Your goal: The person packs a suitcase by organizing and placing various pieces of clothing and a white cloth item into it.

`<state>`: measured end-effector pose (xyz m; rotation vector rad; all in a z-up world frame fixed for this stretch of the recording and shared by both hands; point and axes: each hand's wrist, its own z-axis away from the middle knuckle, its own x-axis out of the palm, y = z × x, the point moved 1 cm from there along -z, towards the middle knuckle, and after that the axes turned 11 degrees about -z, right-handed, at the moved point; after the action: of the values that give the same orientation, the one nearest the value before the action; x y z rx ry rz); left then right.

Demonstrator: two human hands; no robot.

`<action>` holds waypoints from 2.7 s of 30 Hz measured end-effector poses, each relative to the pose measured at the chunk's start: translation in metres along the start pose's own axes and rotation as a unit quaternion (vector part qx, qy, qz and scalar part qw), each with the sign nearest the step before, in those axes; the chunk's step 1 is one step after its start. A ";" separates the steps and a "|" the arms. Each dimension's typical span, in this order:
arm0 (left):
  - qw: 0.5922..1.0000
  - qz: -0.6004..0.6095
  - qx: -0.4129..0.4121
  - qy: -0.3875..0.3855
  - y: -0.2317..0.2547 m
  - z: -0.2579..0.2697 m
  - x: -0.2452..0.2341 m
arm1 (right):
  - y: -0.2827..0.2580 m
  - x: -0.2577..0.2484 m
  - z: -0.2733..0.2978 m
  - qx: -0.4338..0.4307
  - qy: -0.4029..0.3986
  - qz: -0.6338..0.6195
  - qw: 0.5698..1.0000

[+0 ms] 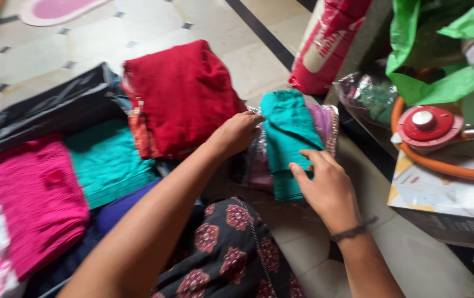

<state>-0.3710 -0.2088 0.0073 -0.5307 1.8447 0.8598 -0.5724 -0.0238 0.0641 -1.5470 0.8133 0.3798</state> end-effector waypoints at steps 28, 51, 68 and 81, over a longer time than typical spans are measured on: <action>0.854 -0.356 -0.373 0.073 -0.099 0.378 -0.122 | -0.173 0.354 0.058 -0.351 -0.344 0.086 0.867; 0.863 -0.330 -0.380 0.050 -0.083 0.391 -0.140 | -0.210 0.379 0.043 -0.479 -0.244 0.131 0.833; 0.927 -0.207 -0.185 0.251 -0.067 0.386 -0.166 | -0.207 0.362 0.011 -0.380 -0.262 -0.117 0.879; 0.903 -0.279 -0.218 0.242 -0.065 0.380 -0.163 | -0.206 0.369 0.022 -0.556 -0.204 0.020 0.805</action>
<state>-0.0310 0.0341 0.0374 -1.5921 1.7636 0.7766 -0.1703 -0.1100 -0.0355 -2.3807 0.2221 1.3441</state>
